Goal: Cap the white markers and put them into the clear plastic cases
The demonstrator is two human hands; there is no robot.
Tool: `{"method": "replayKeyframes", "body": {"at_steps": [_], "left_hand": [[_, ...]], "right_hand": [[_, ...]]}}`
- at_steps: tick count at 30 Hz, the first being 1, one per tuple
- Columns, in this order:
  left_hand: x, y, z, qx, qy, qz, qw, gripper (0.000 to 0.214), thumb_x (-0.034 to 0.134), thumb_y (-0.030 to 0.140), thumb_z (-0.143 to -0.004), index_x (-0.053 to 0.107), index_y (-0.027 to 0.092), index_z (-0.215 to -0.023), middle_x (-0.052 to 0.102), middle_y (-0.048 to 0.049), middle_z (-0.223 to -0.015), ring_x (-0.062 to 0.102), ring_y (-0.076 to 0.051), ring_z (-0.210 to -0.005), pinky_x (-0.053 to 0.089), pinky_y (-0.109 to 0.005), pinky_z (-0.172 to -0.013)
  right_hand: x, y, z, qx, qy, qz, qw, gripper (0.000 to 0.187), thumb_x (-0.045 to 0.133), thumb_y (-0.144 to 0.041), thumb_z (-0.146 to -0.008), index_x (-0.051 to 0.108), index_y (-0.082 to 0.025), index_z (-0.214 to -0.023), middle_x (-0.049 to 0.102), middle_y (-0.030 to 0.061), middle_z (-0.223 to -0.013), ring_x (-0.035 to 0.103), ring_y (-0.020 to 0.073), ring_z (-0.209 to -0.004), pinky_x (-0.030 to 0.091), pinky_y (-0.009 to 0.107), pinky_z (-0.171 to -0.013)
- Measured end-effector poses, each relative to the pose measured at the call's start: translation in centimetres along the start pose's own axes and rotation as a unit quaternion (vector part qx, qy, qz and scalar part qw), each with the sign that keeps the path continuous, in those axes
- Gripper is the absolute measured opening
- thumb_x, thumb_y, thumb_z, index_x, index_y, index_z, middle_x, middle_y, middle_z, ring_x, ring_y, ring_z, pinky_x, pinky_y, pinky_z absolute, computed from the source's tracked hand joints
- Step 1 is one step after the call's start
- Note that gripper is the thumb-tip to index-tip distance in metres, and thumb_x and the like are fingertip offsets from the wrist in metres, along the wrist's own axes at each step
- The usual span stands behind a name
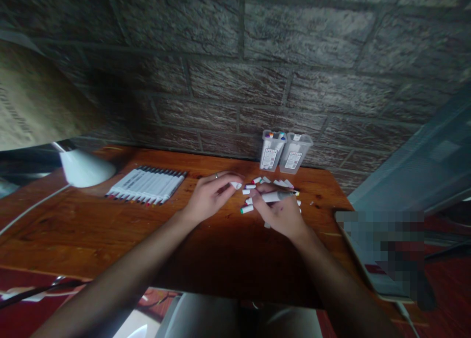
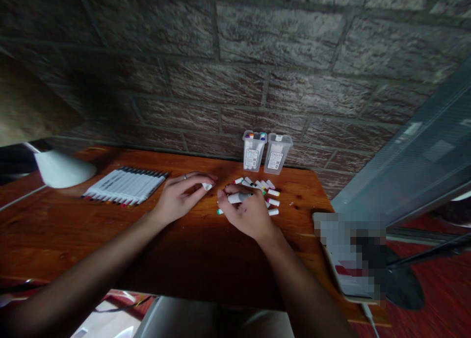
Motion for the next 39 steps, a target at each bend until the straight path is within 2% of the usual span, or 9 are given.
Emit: {"method": "replayKeyframes", "body": {"at_steps": [6, 12, 19, 29, 39], "left_hand": [[0.2, 0.3, -0.1, 0.007, -0.007, -0.005, 1.0, 0.015, 0.059, 0.014, -0.091, 0.067, 0.017, -0.104, 0.073, -0.0082, -0.104, 0.069, -0.016, -0.098, 0.053, -0.027, -0.087], [0.7, 0.0, 0.2, -0.012, -0.022, -0.054, 0.998, 0.014, 0.06, 0.02, -0.092, 0.067, 0.018, -0.103, 0.075, -0.0048, -0.093, 0.071, -0.015, -0.083, 0.055, -0.023, -0.078], [0.7, 0.0, 0.2, -0.016, -0.023, -0.051, 0.998, 0.014, 0.06, 0.02, -0.092, 0.067, 0.018, -0.103, 0.075, -0.0042, -0.092, 0.07, -0.014, -0.08, 0.054, -0.022, -0.073], [0.9, 0.2, 0.2, -0.002, -0.028, -0.044, 0.999, 0.014, 0.059, 0.017, -0.091, 0.067, 0.017, -0.103, 0.075, -0.0045, -0.094, 0.07, -0.014, -0.085, 0.052, -0.021, -0.078], [1.0, 0.4, 0.1, 0.003, -0.032, -0.053, 0.998, 0.013, 0.059, 0.015, -0.091, 0.067, 0.016, -0.101, 0.075, -0.0045, -0.094, 0.07, -0.013, -0.084, 0.053, -0.02, -0.078]], "right_hand": [[0.2, 0.0, 0.1, 0.001, -0.009, 0.019, 1.0, 0.031, 0.051, -0.03, -0.094, 0.058, -0.021, -0.066, 0.056, -0.0027, -0.058, 0.055, 0.0127, -0.059, 0.041, 0.027, -0.062], [0.6, 0.2, 0.3, 0.001, -0.019, 0.015, 1.0, 0.028, 0.051, -0.029, -0.095, 0.063, -0.021, -0.071, 0.063, -0.0021, -0.062, 0.058, 0.0129, -0.06, 0.042, 0.026, -0.062], [0.8, 0.0, 0.2, -0.012, -0.016, 0.008, 1.0, 0.026, 0.052, -0.027, -0.093, 0.062, -0.021, -0.07, 0.063, -0.0022, -0.063, 0.058, 0.0126, -0.061, 0.042, 0.026, -0.063], [1.2, -0.7, 0.3, -0.029, -0.021, 0.011, 0.999, 0.026, 0.053, -0.027, -0.092, 0.058, -0.021, -0.067, 0.063, -0.0027, -0.064, 0.059, 0.0124, -0.062, 0.041, 0.026, -0.065], [2.5, -0.3, 0.6, -0.032, -0.067, 0.039, 0.996, 0.022, 0.053, -0.028, -0.094, 0.062, -0.021, -0.075, 0.07, -0.0016, -0.073, 0.064, 0.0132, -0.071, 0.043, 0.025, -0.071]]}}
Point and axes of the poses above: each hand's wrist, its own z-axis away from the middle knuckle, its own x-axis out of the palm, y = z × x, the point moved 10 cm from there along -z, towards the middle knuckle
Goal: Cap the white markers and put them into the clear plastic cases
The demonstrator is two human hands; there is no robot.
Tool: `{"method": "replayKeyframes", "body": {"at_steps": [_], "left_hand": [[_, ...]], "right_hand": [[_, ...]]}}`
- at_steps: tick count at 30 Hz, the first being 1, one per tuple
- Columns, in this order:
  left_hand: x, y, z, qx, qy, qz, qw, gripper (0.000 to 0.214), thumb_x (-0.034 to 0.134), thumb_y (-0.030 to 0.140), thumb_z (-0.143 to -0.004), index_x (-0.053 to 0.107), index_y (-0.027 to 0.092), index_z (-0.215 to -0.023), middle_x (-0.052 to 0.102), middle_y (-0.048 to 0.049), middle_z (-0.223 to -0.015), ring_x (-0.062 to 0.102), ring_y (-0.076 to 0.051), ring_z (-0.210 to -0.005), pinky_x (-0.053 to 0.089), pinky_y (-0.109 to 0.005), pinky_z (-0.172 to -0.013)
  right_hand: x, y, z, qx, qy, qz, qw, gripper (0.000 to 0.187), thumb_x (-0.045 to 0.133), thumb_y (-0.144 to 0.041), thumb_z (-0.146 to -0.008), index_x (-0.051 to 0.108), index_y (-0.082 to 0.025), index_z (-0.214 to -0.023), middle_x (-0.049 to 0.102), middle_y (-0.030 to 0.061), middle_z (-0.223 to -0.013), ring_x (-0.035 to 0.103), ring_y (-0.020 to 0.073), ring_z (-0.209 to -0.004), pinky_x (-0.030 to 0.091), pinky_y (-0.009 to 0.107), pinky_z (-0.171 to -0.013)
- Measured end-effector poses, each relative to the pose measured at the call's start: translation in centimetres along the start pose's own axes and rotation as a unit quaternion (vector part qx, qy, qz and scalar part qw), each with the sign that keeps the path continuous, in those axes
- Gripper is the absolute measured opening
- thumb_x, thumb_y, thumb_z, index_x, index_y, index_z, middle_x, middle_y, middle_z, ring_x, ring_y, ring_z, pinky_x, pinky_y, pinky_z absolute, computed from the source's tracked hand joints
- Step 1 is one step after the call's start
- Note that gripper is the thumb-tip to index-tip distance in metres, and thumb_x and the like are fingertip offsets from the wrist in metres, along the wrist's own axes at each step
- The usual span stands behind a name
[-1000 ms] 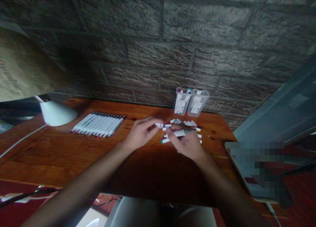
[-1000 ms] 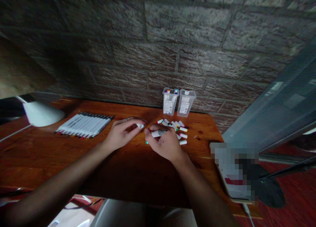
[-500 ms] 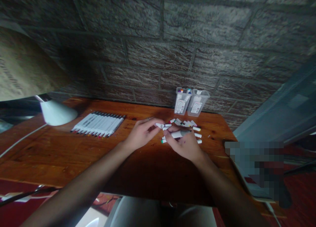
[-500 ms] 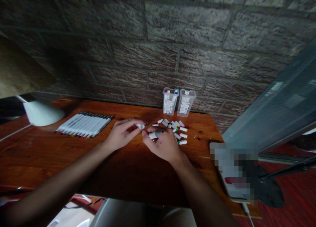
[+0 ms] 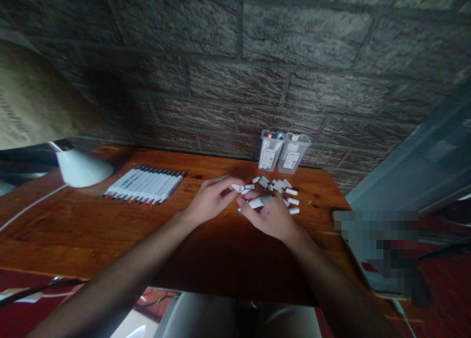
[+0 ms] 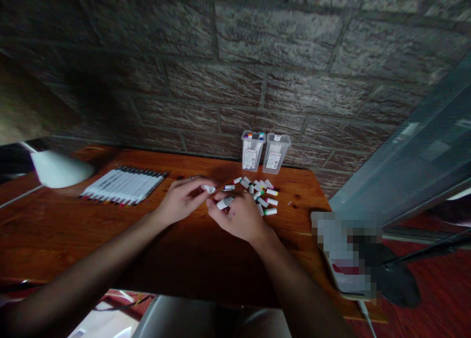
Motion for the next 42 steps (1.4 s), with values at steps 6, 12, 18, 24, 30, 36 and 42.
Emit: {"method": "replayKeyframes", "body": {"at_steps": [6, 12, 18, 24, 30, 36, 42], "left_hand": [[0.4, 0.0, 0.1, 0.003, -0.016, 0.003, 1.0, 0.014, 0.059, 0.018, -0.092, 0.066, 0.016, -0.104, 0.075, -0.0053, -0.096, 0.071, -0.014, -0.088, 0.054, -0.022, -0.08], [0.6, -0.2, 0.2, -0.002, -0.022, 0.014, 1.0, 0.016, 0.058, 0.018, -0.092, 0.066, 0.016, -0.106, 0.075, -0.0062, -0.099, 0.071, -0.015, -0.09, 0.054, -0.023, -0.082], [0.9, -0.2, 0.2, -0.009, -0.037, 0.029, 0.999, 0.016, 0.057, 0.019, -0.093, 0.067, 0.017, -0.105, 0.074, -0.0061, -0.1, 0.071, -0.015, -0.09, 0.054, -0.024, -0.081], [0.9, -0.4, 0.2, -0.016, -0.038, 0.025, 0.999, 0.017, 0.056, 0.02, -0.094, 0.066, 0.018, -0.107, 0.074, -0.0055, -0.101, 0.07, -0.015, -0.09, 0.054, -0.024, -0.082], [0.9, -0.5, 0.3, -0.012, -0.034, 0.016, 0.999, 0.017, 0.058, 0.018, -0.093, 0.066, 0.016, -0.107, 0.074, -0.005, -0.099, 0.07, -0.014, -0.09, 0.053, -0.022, -0.082], [1.0, -1.0, 0.4, -0.026, -0.033, 0.012, 0.999, 0.018, 0.058, 0.02, -0.092, 0.068, 0.016, -0.107, 0.075, -0.0056, -0.101, 0.071, -0.015, -0.09, 0.054, -0.023, -0.083], [1.0, -1.0, 0.4, -0.034, -0.035, 0.013, 0.999, 0.018, 0.058, 0.021, -0.093, 0.067, 0.016, -0.108, 0.076, -0.0052, -0.1, 0.071, -0.014, -0.087, 0.054, -0.022, -0.08]], "right_hand": [[0.4, 0.1, 0.1, 0.0, -0.015, 0.026, 1.0, 0.024, 0.052, -0.028, -0.095, 0.059, -0.021, -0.073, 0.07, -0.0008, -0.072, 0.064, 0.0134, -0.071, 0.043, 0.025, -0.072], [0.5, 0.0, 0.0, 0.005, -0.022, 0.021, 1.0, 0.023, 0.053, -0.027, -0.094, 0.061, -0.021, -0.073, 0.069, -0.0003, -0.072, 0.064, 0.0139, -0.071, 0.044, 0.025, -0.072], [0.8, 0.3, 0.1, 0.013, -0.028, 0.011, 0.999, 0.023, 0.054, -0.027, -0.093, 0.062, -0.02, -0.073, 0.069, -0.0008, -0.071, 0.063, 0.0135, -0.069, 0.044, 0.025, -0.07], [0.9, 0.3, 0.1, 0.012, -0.028, -0.002, 1.0, 0.021, 0.054, -0.026, -0.093, 0.063, -0.021, -0.075, 0.07, -0.0003, -0.074, 0.065, 0.0141, -0.072, 0.044, 0.025, -0.073], [1.0, 0.4, 0.1, 0.011, -0.029, 0.007, 0.999, 0.021, 0.054, -0.026, -0.093, 0.063, -0.021, -0.075, 0.071, -0.0001, -0.074, 0.066, 0.0146, -0.074, 0.044, 0.025, -0.074], [0.9, 0.3, 0.0, 0.004, -0.028, 0.021, 0.999, 0.021, 0.054, -0.026, -0.093, 0.062, -0.021, -0.075, 0.071, -0.0008, -0.074, 0.066, 0.014, -0.074, 0.044, 0.025, -0.075], [0.9, 0.4, 0.1, 0.002, -0.027, 0.02, 0.999, 0.023, 0.052, -0.027, -0.095, 0.062, -0.021, -0.075, 0.071, -0.0009, -0.075, 0.066, 0.0136, -0.074, 0.044, 0.025, -0.075]]}}
Point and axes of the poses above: each hand's wrist, its own z-axis away from the middle knuckle, its own x-axis out of the palm, y = z × x, the point moved 10 cm from there along -z, towards the middle knuckle
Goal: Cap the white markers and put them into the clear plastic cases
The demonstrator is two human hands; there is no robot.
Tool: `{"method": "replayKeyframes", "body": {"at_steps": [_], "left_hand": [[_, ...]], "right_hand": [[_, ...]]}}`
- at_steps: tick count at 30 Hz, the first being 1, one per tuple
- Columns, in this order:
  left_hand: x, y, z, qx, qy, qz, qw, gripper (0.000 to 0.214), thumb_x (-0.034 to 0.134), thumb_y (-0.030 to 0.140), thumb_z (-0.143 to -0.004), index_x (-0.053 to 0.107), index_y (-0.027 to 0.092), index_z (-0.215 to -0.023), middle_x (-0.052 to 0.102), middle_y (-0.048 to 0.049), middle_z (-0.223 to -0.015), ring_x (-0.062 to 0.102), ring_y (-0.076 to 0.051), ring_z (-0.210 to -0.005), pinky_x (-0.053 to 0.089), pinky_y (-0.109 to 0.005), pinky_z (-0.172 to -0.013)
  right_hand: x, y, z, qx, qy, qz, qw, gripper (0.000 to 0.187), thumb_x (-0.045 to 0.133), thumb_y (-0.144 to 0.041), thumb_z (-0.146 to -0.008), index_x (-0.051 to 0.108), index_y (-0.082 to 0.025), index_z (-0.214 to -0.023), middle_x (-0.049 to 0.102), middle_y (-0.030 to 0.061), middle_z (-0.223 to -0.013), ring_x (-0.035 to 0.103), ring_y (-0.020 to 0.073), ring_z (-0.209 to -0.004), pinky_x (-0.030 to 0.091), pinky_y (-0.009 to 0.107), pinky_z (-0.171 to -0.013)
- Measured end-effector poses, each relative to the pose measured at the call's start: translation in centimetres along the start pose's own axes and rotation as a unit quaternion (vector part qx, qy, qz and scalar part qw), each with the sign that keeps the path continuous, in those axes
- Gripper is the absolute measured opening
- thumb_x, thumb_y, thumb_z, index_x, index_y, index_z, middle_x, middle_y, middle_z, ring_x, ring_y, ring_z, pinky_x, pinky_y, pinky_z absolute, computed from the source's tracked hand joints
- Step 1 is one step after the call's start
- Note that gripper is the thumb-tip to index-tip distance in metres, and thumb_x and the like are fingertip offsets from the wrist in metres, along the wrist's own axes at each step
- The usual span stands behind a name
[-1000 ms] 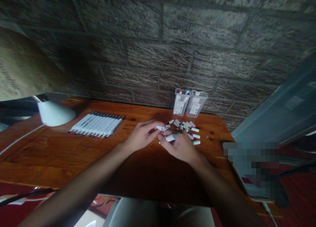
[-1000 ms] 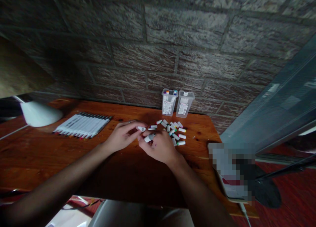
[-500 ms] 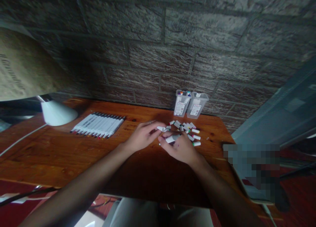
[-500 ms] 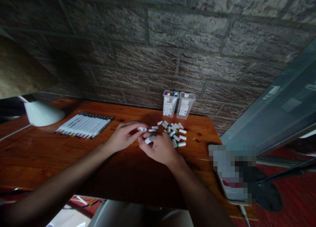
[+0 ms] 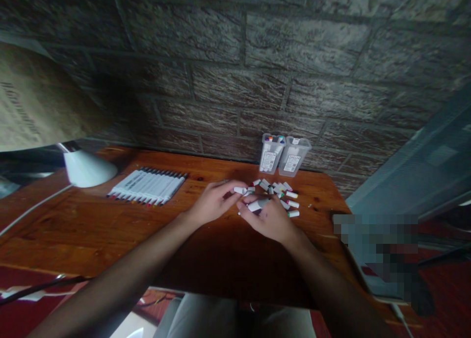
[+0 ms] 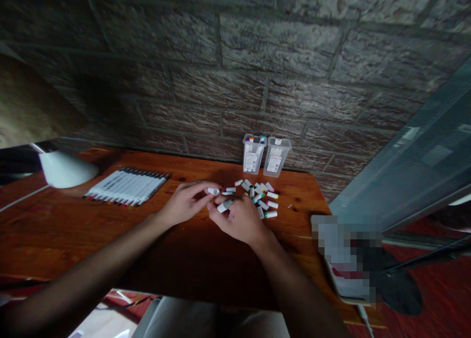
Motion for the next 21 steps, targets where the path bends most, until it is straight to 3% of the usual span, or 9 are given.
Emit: {"method": "replayKeyframes", "body": {"at_steps": [14, 21], "left_hand": [[-0.1, -0.1, -0.2, -0.013, 0.004, -0.014, 1.0, 0.021, 0.057, 0.025, -0.093, 0.068, 0.017, -0.109, 0.076, -0.0062, -0.1, 0.072, -0.016, -0.087, 0.055, -0.023, -0.078], [0.2, -0.8, -0.1, -0.035, -0.002, -0.014, 0.999, 0.023, 0.06, 0.031, -0.093, 0.066, 0.017, -0.11, 0.076, -0.0038, -0.094, 0.067, -0.011, -0.068, 0.051, -0.019, -0.064]], "right_hand": [[-1.2, 0.2, -0.2, 0.012, 0.029, -0.012, 0.999, 0.023, 0.053, -0.029, -0.094, 0.065, -0.022, -0.076, 0.072, -0.0005, -0.075, 0.065, 0.0152, -0.073, 0.044, 0.026, -0.072], [-2.4, 1.5, -0.2, 0.047, 0.055, -0.034, 0.997, 0.032, 0.052, -0.034, -0.095, 0.059, -0.021, -0.067, 0.063, -0.0019, -0.061, 0.058, 0.0129, -0.06, 0.039, 0.026, -0.062]]}}
Point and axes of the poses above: each hand's wrist, its own z-axis away from the middle knuckle, its own x-axis out of the palm, y = z × x, the point moved 10 cm from there along -z, towards the middle knuckle
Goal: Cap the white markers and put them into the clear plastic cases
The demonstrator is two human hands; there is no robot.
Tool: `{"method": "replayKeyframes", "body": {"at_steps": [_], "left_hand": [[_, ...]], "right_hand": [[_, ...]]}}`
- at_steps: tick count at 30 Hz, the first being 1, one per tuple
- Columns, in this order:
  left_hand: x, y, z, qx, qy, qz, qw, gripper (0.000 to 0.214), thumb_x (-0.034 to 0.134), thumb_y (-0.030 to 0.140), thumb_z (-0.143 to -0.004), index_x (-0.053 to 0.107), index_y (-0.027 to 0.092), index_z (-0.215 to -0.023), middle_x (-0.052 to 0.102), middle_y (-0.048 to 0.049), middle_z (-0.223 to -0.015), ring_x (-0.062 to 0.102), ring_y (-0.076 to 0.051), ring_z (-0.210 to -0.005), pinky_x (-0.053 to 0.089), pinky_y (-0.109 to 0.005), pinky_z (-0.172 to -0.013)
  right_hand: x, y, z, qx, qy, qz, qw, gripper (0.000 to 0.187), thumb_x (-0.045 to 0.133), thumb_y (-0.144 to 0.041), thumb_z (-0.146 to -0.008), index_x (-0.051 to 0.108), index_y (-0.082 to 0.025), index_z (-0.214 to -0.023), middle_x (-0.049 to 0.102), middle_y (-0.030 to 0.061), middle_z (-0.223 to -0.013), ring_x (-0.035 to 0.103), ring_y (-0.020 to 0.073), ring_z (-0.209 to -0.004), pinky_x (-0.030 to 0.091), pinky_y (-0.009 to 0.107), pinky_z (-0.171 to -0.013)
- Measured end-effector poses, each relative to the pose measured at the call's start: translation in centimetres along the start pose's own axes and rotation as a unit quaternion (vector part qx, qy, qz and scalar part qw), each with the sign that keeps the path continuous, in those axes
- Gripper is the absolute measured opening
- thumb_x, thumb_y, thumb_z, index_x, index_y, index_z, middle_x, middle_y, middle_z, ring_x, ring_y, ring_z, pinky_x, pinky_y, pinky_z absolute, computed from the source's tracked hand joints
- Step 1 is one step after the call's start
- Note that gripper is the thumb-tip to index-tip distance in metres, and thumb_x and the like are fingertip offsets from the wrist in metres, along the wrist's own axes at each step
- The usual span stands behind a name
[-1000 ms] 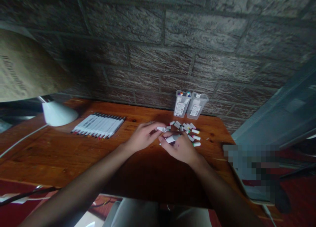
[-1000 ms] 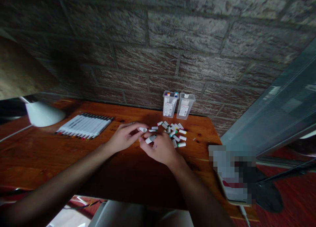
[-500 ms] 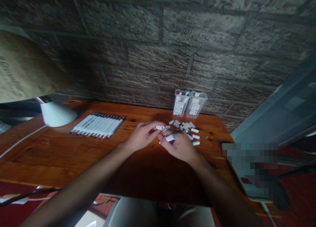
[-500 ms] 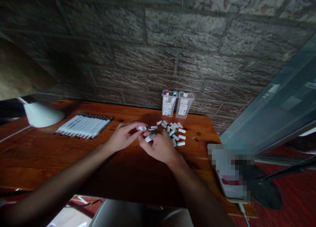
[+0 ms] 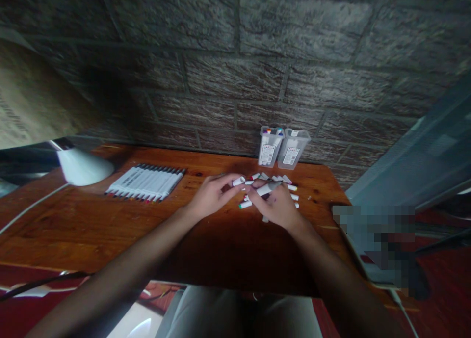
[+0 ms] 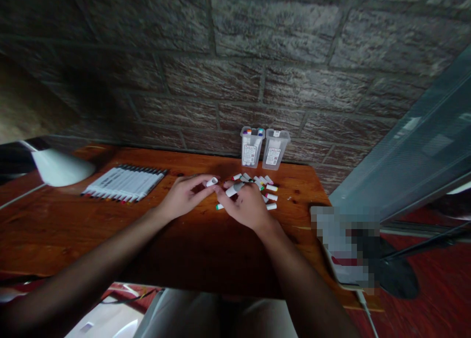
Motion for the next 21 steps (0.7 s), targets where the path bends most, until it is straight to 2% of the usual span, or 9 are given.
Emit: {"method": "replayKeyframes", "body": {"at_steps": [14, 21], "left_hand": [[-0.29, 0.01, -0.1, -0.017, 0.011, -0.01, 1.0, 0.022, 0.058, 0.034, -0.093, 0.066, 0.016, -0.103, 0.068, 0.0015, -0.073, 0.059, -0.008, -0.057, 0.045, -0.016, -0.055], [-0.02, 0.02, -0.04, -0.01, -0.002, -0.02, 1.0, 0.02, 0.057, 0.031, -0.093, 0.066, 0.016, -0.103, 0.07, 0.0005, -0.078, 0.06, -0.009, -0.06, 0.046, -0.017, -0.058]], "right_hand": [[-0.2, 0.03, -0.08, 0.004, 0.005, 0.012, 1.0, 0.031, 0.052, -0.033, -0.095, 0.06, -0.021, -0.068, 0.062, -0.0019, -0.06, 0.056, 0.0125, -0.057, 0.038, 0.026, -0.059], [0.24, -0.35, -0.08, -0.01, -0.015, 0.036, 0.999, 0.033, 0.051, -0.033, -0.095, 0.058, -0.02, -0.066, 0.061, -0.0025, -0.06, 0.056, 0.0117, -0.058, 0.038, 0.026, -0.062]]}}
Point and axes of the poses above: each hand's wrist, its own z-axis away from the middle knuckle, its own x-axis out of the palm, y = z × x, the point moved 10 cm from there along -z, towards the middle knuckle
